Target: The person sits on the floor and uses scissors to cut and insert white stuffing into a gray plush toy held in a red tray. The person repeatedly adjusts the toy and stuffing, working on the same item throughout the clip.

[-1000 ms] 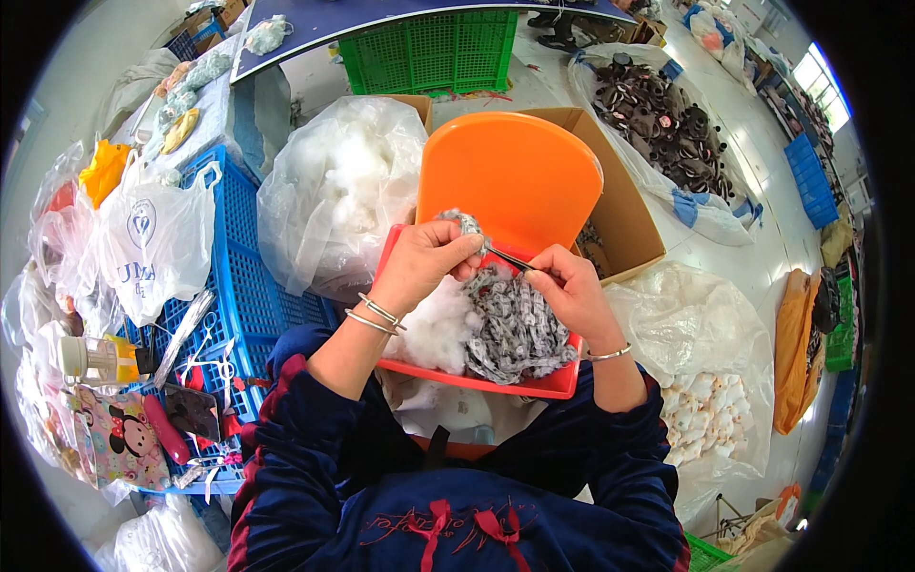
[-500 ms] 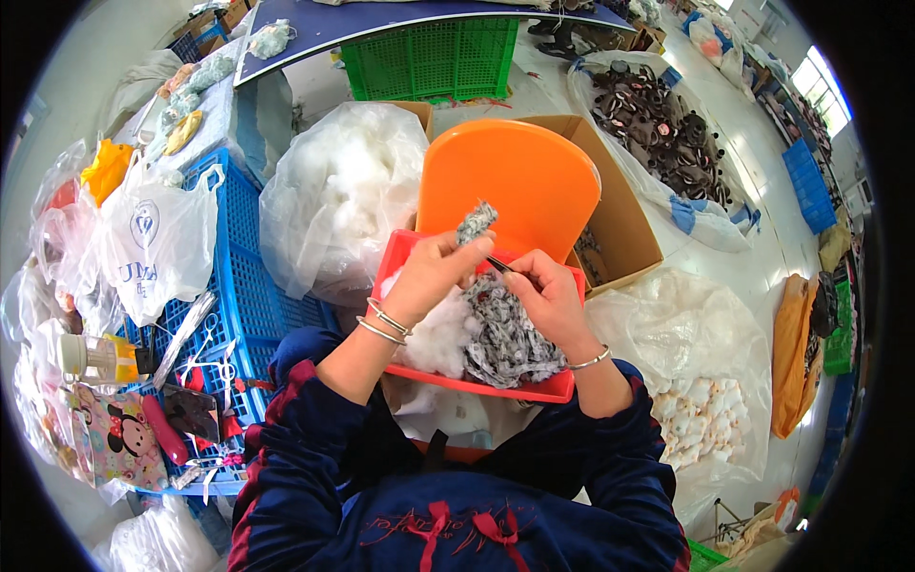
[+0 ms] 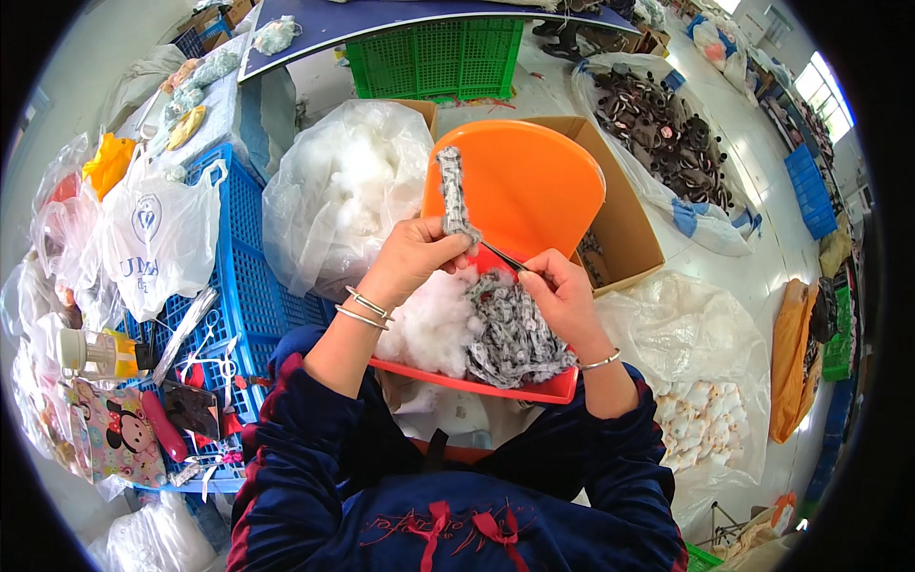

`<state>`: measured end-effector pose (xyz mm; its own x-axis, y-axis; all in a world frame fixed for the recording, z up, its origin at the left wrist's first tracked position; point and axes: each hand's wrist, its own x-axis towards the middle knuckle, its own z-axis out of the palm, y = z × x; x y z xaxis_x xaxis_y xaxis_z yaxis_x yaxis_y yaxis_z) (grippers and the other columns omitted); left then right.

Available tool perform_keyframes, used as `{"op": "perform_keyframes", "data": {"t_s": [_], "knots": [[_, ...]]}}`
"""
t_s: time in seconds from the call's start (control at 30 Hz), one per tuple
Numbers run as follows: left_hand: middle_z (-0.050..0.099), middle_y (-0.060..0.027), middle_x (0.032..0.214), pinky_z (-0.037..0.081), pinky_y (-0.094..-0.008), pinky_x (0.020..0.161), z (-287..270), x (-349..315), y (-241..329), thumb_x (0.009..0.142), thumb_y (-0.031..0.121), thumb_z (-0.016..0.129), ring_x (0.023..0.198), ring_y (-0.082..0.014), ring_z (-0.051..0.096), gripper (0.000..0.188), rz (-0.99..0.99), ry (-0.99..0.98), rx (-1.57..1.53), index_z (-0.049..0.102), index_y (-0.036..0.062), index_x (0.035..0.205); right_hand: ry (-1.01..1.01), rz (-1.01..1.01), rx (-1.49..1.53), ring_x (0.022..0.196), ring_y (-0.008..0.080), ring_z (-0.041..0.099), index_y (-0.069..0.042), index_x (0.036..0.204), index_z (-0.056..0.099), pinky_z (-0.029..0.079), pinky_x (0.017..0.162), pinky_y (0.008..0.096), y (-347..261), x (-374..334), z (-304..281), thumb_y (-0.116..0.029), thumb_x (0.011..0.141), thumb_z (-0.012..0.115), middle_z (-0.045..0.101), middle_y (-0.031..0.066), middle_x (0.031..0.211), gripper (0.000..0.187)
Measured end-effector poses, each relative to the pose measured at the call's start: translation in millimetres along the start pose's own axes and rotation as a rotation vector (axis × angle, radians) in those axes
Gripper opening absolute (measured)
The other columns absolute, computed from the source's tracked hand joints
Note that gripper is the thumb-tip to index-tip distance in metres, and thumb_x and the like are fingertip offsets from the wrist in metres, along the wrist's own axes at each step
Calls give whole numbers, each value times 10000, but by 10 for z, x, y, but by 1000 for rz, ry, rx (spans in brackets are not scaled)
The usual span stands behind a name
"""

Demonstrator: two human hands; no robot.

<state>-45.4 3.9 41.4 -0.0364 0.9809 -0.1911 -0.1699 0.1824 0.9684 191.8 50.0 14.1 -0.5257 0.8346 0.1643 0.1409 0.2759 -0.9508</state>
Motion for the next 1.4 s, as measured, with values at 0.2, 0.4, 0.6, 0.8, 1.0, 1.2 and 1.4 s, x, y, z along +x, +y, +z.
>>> {"op": "perform_keyframes", "data": {"t_s": [0.2,0.4,0.6,0.8,1.0,1.2,1.4], "knots": [[657,-3,794,481,-203,658,12,5,-10,895,117,635,682,-58,581,136,30,-48,-47,682,10,963,-36,15,-42,613,35,462,17,912,568,384,546,210,-42,-8,-51,-64,897,649,554,-9,719,116],[666,-37,781,525,-235,657,57,-1,-14,886,103,662,677,-86,629,119,27,-47,12,658,-11,919,-78,50,-84,618,39,473,17,916,568,390,549,214,-105,-4,-68,-74,894,646,558,-4,729,122],[666,-7,815,504,-214,676,65,-14,-17,890,97,637,679,-62,593,142,31,-50,-5,676,4,990,-81,90,-18,626,29,460,12,924,572,385,551,211,-51,2,-87,-81,904,638,546,-20,735,116],[681,-14,841,509,-207,681,59,-4,-33,884,87,645,695,-55,601,171,39,-77,22,682,-7,1022,-106,103,25,624,24,434,8,921,576,365,548,206,15,-1,-95,-103,912,635,524,-34,727,126],[698,-28,872,514,-207,684,55,-15,-15,883,86,648,701,-57,610,179,26,-75,6,686,-14,1027,-87,66,-32,622,29,433,3,895,578,367,552,207,-40,8,-97,-101,909,636,513,-37,715,121],[690,-19,847,512,-212,682,54,-17,2,890,115,648,702,-59,612,166,-5,-57,-3,695,3,1004,-68,23,-76,616,52,459,8,890,574,387,554,224,-53,7,-96,-91,903,642,532,-7,704,121],[674,-23,736,498,-226,624,-54,13,-15,879,120,667,686,-62,625,119,55,-67,125,678,7,842,-69,-14,-144,601,69,473,10,880,574,393,547,232,-105,1,-119,-88,893,651,543,21,697,125]]}}
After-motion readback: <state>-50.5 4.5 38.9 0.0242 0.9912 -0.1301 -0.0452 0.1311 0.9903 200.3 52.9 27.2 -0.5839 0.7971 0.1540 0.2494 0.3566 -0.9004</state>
